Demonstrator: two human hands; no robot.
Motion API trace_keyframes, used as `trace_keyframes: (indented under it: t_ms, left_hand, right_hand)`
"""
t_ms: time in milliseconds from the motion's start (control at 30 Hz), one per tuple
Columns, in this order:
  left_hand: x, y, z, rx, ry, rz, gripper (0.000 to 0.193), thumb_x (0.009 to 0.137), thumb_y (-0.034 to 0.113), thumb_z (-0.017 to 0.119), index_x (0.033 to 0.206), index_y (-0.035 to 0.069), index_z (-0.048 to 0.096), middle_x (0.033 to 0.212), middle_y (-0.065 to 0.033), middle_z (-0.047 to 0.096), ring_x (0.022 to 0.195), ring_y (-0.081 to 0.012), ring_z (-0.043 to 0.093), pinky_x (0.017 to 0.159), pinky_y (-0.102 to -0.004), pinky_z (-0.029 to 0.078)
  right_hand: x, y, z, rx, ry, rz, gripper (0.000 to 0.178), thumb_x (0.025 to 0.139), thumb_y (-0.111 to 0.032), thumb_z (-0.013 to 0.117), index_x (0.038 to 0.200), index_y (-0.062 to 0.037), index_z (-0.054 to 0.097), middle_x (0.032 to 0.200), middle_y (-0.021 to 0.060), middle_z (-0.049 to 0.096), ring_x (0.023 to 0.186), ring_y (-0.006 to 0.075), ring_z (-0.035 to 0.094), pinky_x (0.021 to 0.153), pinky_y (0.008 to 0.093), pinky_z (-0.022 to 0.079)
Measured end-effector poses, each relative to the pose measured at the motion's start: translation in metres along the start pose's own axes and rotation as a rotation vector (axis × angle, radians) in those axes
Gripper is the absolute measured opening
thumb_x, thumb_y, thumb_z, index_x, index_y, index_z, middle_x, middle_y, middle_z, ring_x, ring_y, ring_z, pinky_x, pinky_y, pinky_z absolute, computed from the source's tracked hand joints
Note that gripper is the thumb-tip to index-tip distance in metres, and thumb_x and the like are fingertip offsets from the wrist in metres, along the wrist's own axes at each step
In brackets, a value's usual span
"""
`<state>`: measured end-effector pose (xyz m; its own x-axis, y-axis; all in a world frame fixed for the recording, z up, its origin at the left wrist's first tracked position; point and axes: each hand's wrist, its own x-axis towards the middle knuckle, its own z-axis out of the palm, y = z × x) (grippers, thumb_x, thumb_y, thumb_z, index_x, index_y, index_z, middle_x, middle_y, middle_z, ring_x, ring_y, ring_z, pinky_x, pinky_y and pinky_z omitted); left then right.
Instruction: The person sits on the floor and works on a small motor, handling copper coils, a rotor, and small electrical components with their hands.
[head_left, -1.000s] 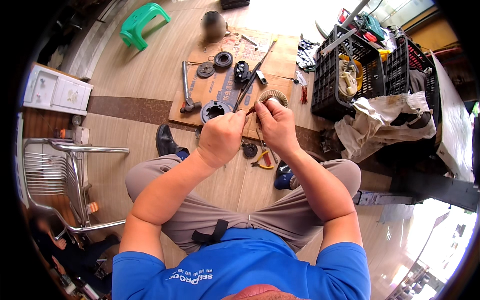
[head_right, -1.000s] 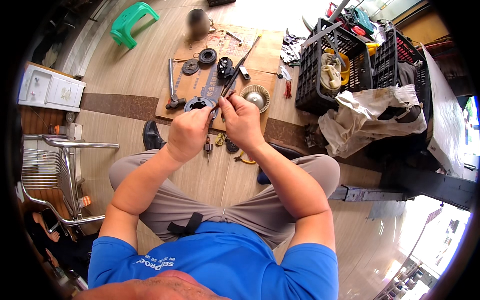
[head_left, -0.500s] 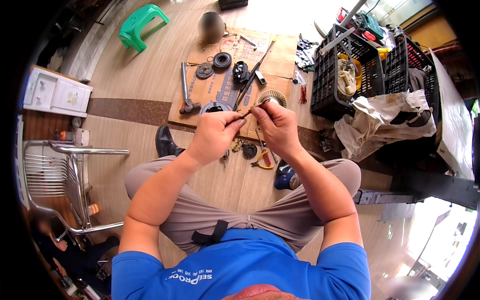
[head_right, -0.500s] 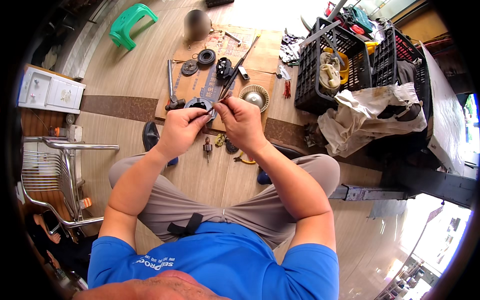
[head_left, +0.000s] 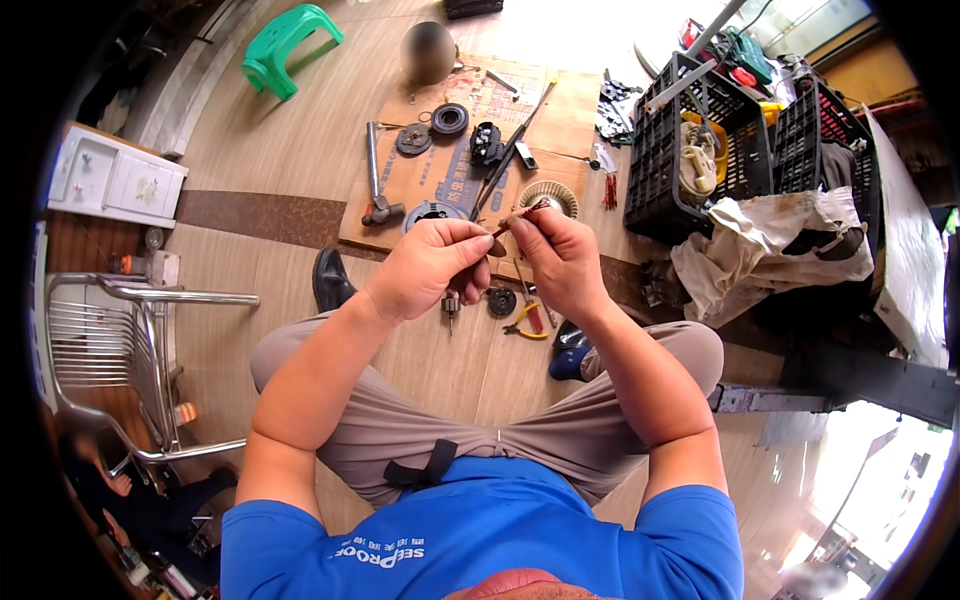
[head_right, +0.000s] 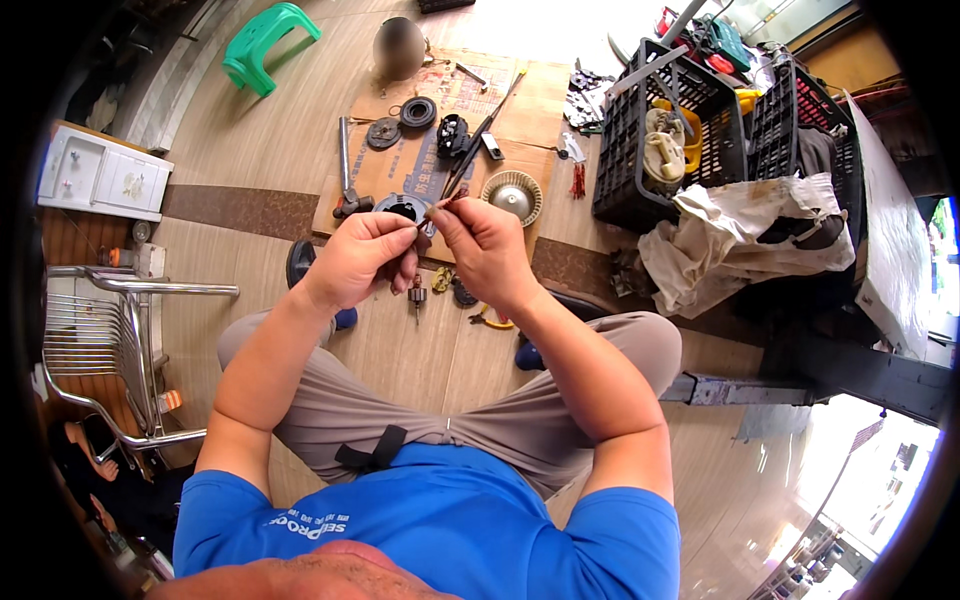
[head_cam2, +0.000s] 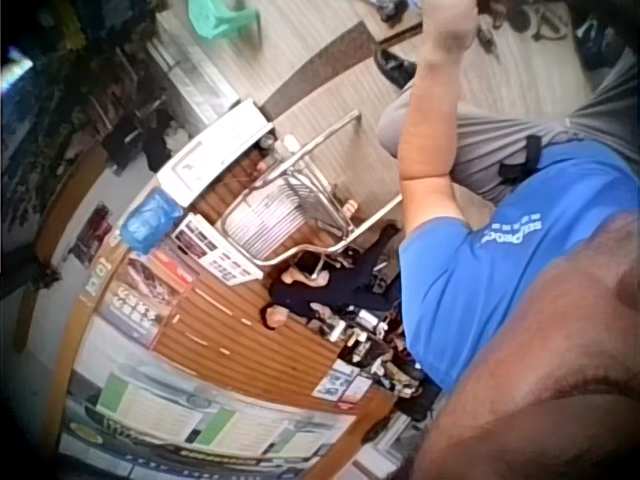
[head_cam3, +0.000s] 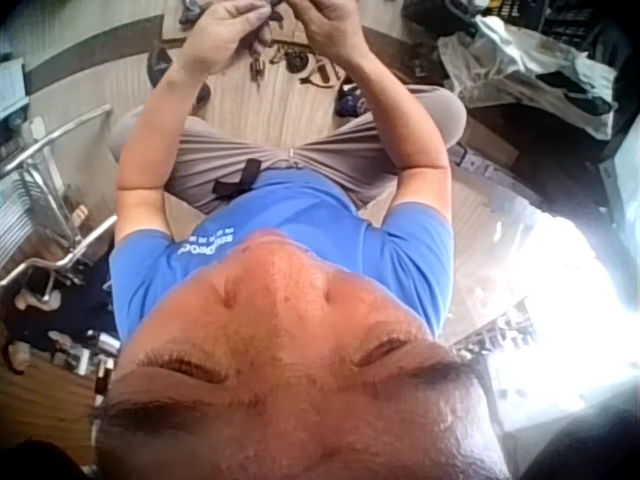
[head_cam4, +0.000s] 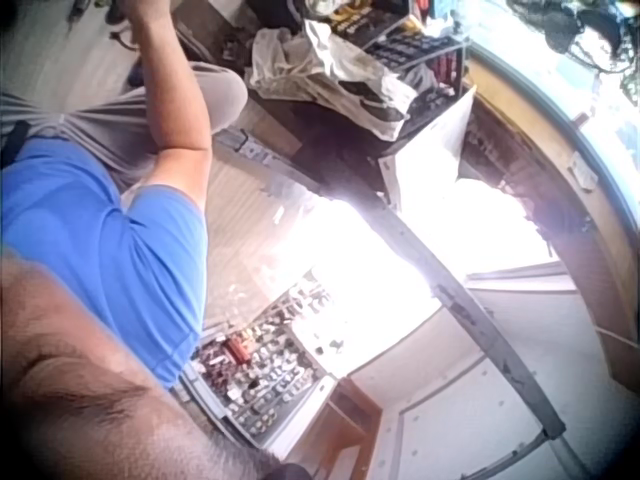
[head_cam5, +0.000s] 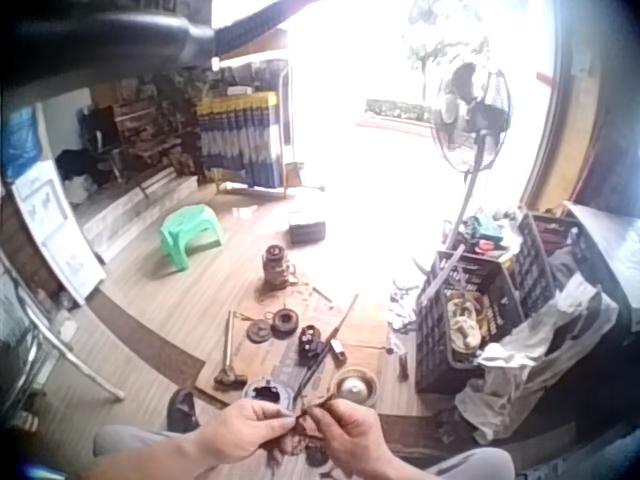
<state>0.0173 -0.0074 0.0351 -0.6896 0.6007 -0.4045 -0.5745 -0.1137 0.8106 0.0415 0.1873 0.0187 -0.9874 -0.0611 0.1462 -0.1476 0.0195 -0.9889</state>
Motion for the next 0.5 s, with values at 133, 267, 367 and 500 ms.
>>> trace_keyframes:
  t_ms: [133, 267, 367, 500]
  left_hand:
    - [0.002, -0.005, 0.014, 0.15, 0.152, 0.08, 0.018, 0.1, 0.013, 0.053, 0.101, -0.001, 0.064, 0.074, -0.005, 0.066, 0.061, -0.0121, 0.062, 0.056, -0.0235, 0.05]
    - [0.005, -0.013, 0.014, 0.737, 0.346, 0.533, 0.014, 0.094, 0.007, 0.059, 0.102, -0.003, 0.065, 0.076, -0.0104, 0.067, 0.062, -0.0171, 0.063, 0.057, -0.0269, 0.049]
    - [0.006, -0.016, 0.013, 1.245, 0.427, 0.889, 0.016, 0.09, 0.003, 0.063, 0.104, -0.004, 0.065, 0.078, -0.0145, 0.066, 0.063, -0.0207, 0.063, 0.058, -0.0299, 0.049]
    - [0.008, -0.018, 0.022, 1.024, 0.355, 0.849, 0.014, 0.093, 0.009, 0.06, 0.098, -0.004, 0.063, 0.077, -0.0165, 0.066, 0.065, -0.0286, 0.065, 0.059, -0.0317, 0.051]
  right_hand:
    - [0.0, 0.016, 0.006, 0.047, 0.046, -0.064, 0.013, 0.093, -0.009, 0.064, 0.096, 0.0034, 0.067, 0.076, 0.0034, 0.062, 0.071, 0.0069, 0.053, 0.063, 0.0249, 0.046]
    - [-0.002, 0.012, 0.009, 0.027, 0.086, -0.048, 0.013, 0.094, -0.01, 0.064, 0.095, 0.0026, 0.068, 0.073, 0.0017, 0.061, 0.068, 0.0064, 0.053, 0.061, 0.0244, 0.045]
    - [-0.002, 0.008, 0.006, 0.047, 0.068, 0.153, 0.014, 0.095, -0.012, 0.063, 0.094, 0.0019, 0.067, 0.071, -0.0004, 0.059, 0.066, 0.0048, 0.051, 0.058, 0.0227, 0.043]
    - [0.0, 0.004, -0.001, 0.174, 0.009, 0.221, 0.015, 0.096, -0.012, 0.061, 0.094, 0.0016, 0.067, 0.072, -0.0025, 0.056, 0.066, 0.0032, 0.048, 0.058, 0.0207, 0.041]
